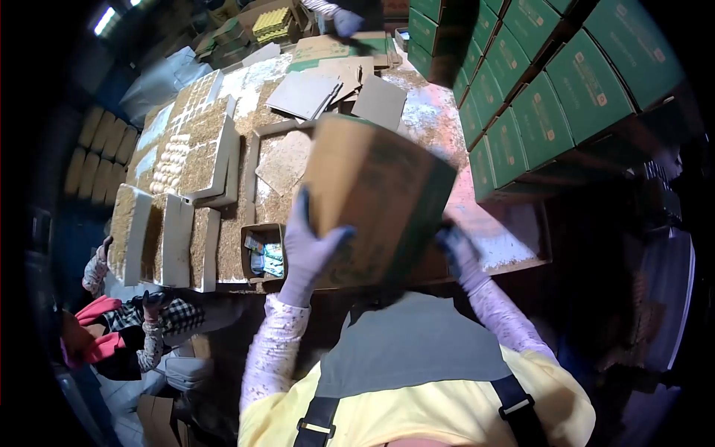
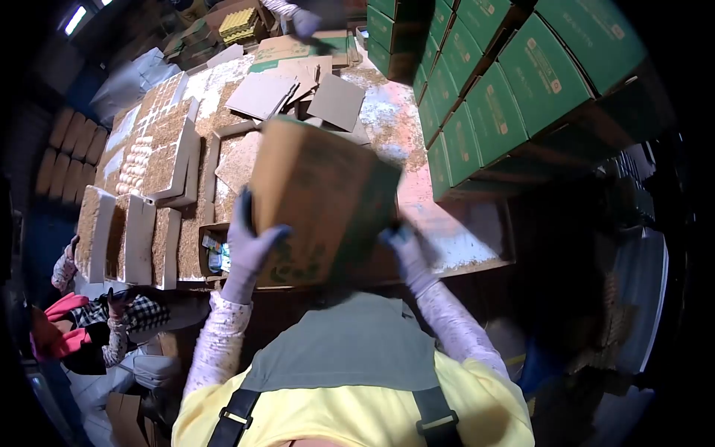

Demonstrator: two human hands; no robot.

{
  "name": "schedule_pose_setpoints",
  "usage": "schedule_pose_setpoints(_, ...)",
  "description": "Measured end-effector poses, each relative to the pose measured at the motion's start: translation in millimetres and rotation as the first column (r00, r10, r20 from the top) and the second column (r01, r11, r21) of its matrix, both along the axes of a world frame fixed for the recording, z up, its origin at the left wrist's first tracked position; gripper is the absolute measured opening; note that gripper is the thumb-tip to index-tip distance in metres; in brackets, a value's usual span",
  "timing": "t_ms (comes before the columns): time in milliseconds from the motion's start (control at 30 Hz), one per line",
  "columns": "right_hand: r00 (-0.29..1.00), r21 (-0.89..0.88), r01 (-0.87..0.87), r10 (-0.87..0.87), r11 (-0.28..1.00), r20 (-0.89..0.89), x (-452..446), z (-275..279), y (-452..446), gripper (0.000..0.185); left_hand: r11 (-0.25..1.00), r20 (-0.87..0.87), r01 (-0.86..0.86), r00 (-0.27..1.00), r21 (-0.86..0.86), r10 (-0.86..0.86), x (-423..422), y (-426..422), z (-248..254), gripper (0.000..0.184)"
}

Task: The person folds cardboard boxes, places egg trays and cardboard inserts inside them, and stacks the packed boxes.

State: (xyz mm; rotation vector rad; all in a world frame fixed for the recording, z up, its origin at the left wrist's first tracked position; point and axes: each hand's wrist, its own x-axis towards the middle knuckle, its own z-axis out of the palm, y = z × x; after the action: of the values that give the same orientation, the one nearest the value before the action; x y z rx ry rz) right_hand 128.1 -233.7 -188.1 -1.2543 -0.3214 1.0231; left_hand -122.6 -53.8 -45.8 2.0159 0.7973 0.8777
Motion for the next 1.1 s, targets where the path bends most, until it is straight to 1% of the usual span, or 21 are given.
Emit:
schedule_pose_setpoints(33,0.929,0.092,-0.092,0.052,0.992,0.367,-18.1,43.2,21.9,0.049,0.918,0.373,0.038,0.92,-0.395,0.123,-6.2,-5.7,-10.5,0.059)
schedule_pose_setpoints(67,0.732,0.142,-0.202,0.053,0.969,0.679,-26.0,84.9,37.0,0.048,0.859,0.457,0.107,0.875,-0.501,0.158,-10.8,-10.8,-13.6,0.052)
schedule_pose_setpoints(100,0.432,-0.093,-0.329,0.237,0.94,0.87,-17.6,131.7,51.7,0.046,0.786,0.531,0.179,0.82,-0.591,0.213,-15.3,-15.7,-16.8,0.046)
schedule_pose_setpoints(133,0.063,-0.359,-0.361,0.407,0.861,0.911,-6.9,173.8,67.8,0.045,0.857,0.417,0.154,0.906,-0.492,0.077,-15.4,-27.9,-20.1,0.042)
schedule_pose_setpoints(200,-0.62,-0.763,-0.286,0.496,0.58,0.608,-12.3,177.9,95.8,0.03,0.95,0.099,0.15,0.987,-0.274,-0.127,-17.2,-54.9,-24.2,0.034)
schedule_pose_setpoints(267,-0.687,-0.727,-0.398,0.344,0.56,0.641,0.7,103.2,83.1,0.028,0.976,-0.27,0.218,0.939,-0.022,-0.216,-23.8,-53.8,-20.9,0.027)
schedule_pose_setpoints(333,-0.746,-0.621,-0.412,0.145,0.667,0.65,-1.6,68.8,55.4,0.035,0.84,-0.102,-0.124,0.973,0.528,0.208,-39.9,-9.0,17.3,0.04)
schedule_pose_setpoints(400,-0.497,-0.552,-0.507,0.298,0.662,0.815,-34.6,143.0,54.0,0.064,0.863,-0.49,-0.22,0.747,0.455,0.449,-62.8,34.8,-49.5,0.058)
schedule_pose_setpoints(467,-0.151,-0.388,-0.312,0.358,0.867,0.922,-26.0,125.6,52.8,0.078,0.966,-0.697,-0.254,0.685,0.044,0.212,-63.6,46.9,-103.8,0.074)
schedule_pose_setpoints(533,-0.071,-0.271,0.103,0.279,0.957,0.958,-3.9,67.7,66.0,0.08,0.964,-0.544,-0.263,0.814,-0.03,0.206,-73.2,61.3,-104.2,0.091)
schedule_pose_setpoints(600,0.318,-0.32,0.042,0.291,0.946,0.902,34.0,39.3,76.2,0.07,0.816,-0.256,-0.437,0.798,0.379,0.546,-141.7,119.2,-70.4,0.08)
schedule_pose_setpoints(633,0.321,-0.348,0.032,0.32,0.937,0.891,38.1,37.9,76.7,0.067,0.763,-0.103,-0.63,0.758,0.145,0.645,-186.4,138.0,-28.8,0.061)
schedule_pose_setpoints(667,0.322,-0.382,0.027,0.354,0.924,0.878,40.6,41.3,76.1,0.064,0.371,0.359,-0.868,0.479,0.33,0.801,-241.3,181.8,-40.1,0.047)
schedule_pose_setpoints(733,0.322,-0.411,0.039,0.378,0.911,0.868,36.1,53.9,84.3,0.062,-0.224,0.255,-0.905,-0.135,0.362,0.957,-356.5,206.8,9.4,0.054)
schedule_pose_setpoints(767,0.335,-0.436,0.051,0.396,0.899,0.855,31.5,61.4,89.4,0.062,-0.503,0.138,-0.753,-0.495,0.424,0.858,-399.9,217.4,12.3,0.06)
schedule_pose_setpoints(800,0.351,-0.459,0.067,0.41,0.886,0.842,26.6,65.3,92.4,0.062,-0.209,0.394,-0.978,-0.186,0.016,0.9,-473.1,235.6,-17.2,0.063)
schedule_pose_setpoints(833,0.319,-0.452,0.095,0.403,0.887,0.858,22.8,66.1,93.3,0.063,0.099,0.44,-0.972,-0.006,-0.214,0.898,-495.0,239.7,-26.6,0.061)
schedule_pose_setpoints(867,0.294,-0.466,0.128,0.415,0.875,0.861,21.6,67.3,92.9,0.063,0.364,0.506,-0.801,0.09,-0.475,0.858,-515.0,243.1,-34.1,0.059)
schedule_pose_setpoints(900,0.272,-0.476,0.16,0.425,0.865,0.863,20.2,67.4,92.6,0.064,0.485,0.517,-0.559,0.114,-0.673,0.849,-534.0,246.3,-40.6,0.057)
schedule_pose_setpoints(1000,0.287,-0.503,0.211,0.439,0.838,0.851,13.1,67.6,91.3,0.064,0.438,0.521,-0.688,0.101,-0.578,0.848,-503.2,229.4,-19.5,0.05)
schedule_pose_setpoints(1100,0.277,-0.511,0.226,0.448,0.83,0.85,12.7,73.8,92.4,0.063,0.267,0.374,-0.498,-0.128,-0.825,0.918,-516.2,246.2,-48.0,0.042)
